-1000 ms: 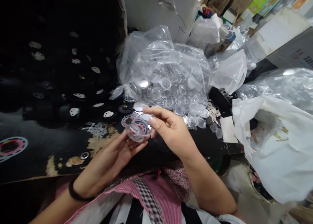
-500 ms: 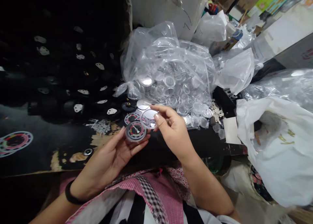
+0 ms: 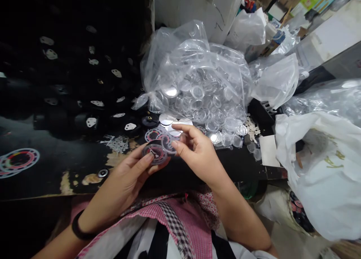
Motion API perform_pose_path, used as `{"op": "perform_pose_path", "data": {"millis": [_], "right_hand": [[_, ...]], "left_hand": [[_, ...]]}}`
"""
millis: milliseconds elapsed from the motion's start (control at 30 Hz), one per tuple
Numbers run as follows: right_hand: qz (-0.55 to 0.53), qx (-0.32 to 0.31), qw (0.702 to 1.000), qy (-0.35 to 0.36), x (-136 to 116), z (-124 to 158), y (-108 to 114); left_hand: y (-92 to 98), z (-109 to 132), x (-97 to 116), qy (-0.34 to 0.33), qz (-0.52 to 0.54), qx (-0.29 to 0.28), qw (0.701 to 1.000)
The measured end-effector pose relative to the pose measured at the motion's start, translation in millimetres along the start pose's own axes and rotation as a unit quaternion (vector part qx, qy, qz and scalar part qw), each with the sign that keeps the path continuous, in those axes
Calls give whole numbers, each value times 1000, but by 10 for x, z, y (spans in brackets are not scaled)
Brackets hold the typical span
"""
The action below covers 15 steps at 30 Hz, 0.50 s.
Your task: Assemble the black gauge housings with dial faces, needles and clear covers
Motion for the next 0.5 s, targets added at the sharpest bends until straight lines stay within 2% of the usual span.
{"op": "perform_pose_path", "data": {"millis": [233,400,467,500], "right_hand": [[4,-106,993,-54,43,101,-141],[-5,-176,983,-59,71,236,-329],[25,-168,985,-39,34,285,-316],[44,-134,990,-21,-3,287,-247]], "left_hand": [[234,26,31,-14,-91,-6,996],[395,138,68,-25,-184,-1,983],[560,248,65,-4,-179,37,983],[662,319,59,16,-170,62,983]]}}
Point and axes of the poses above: each hand's wrist, its own z-axis away from the middle knuckle, its own y-axis out of the back of the hand, x = y × z, the point moved 7 cm from there along -z, towards the middle knuckle, and after that the axes turned 6 degrees about x, right-handed, at the moved point
